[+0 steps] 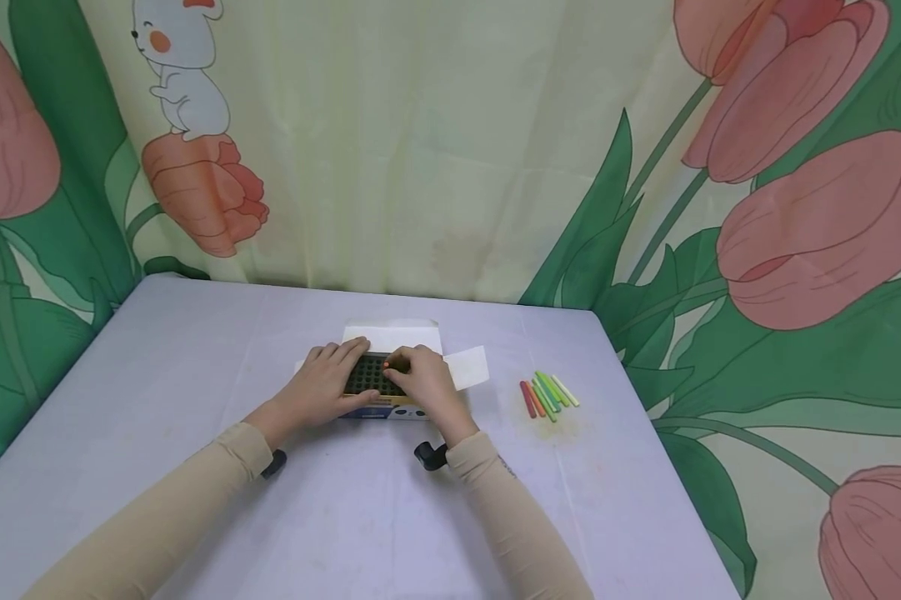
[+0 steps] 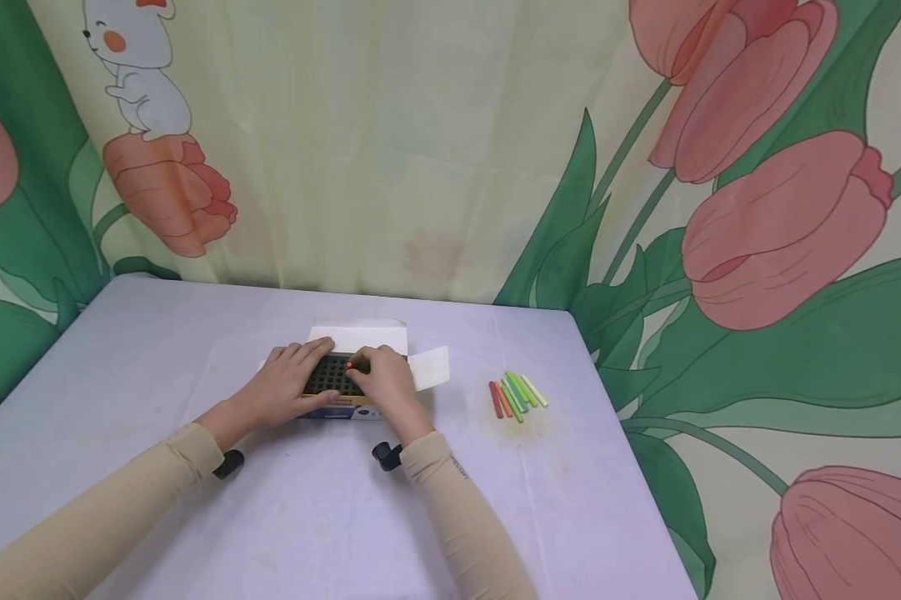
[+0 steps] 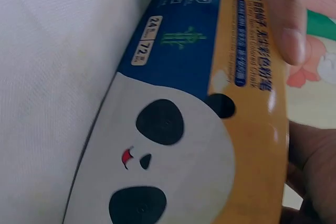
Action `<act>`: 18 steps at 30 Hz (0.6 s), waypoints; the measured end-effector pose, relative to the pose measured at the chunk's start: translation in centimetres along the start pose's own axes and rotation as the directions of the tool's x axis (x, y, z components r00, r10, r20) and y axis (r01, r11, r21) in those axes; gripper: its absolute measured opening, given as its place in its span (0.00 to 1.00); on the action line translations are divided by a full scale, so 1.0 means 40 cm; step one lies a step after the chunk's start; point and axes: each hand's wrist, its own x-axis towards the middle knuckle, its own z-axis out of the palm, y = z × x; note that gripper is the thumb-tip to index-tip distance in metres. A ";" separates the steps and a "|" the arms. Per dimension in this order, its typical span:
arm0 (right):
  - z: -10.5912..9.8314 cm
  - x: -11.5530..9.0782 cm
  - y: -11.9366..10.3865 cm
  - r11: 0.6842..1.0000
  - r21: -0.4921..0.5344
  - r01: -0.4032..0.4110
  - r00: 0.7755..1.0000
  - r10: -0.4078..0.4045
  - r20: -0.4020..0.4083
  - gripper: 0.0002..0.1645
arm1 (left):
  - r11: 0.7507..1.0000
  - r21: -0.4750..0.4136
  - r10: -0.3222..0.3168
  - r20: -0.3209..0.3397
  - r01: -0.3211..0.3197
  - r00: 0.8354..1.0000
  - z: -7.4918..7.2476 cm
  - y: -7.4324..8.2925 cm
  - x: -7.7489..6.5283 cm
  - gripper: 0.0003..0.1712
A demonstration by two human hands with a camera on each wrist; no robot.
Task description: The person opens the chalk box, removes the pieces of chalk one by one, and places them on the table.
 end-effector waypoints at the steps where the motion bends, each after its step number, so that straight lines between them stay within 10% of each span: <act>1: 0.002 0.001 -0.002 1.000 -0.028 0.000 1.000 -0.001 -0.009 0.13 | 1.000 0.000 0.003 0.000 -0.003 1.000 -0.001 0.001 0.000 0.56; 18: 0.006 0.004 -0.033 0.957 -0.287 0.035 0.998 -0.048 -0.038 0.11 | 1.000 -0.004 0.008 -0.010 -0.008 1.000 0.000 0.001 0.002 0.56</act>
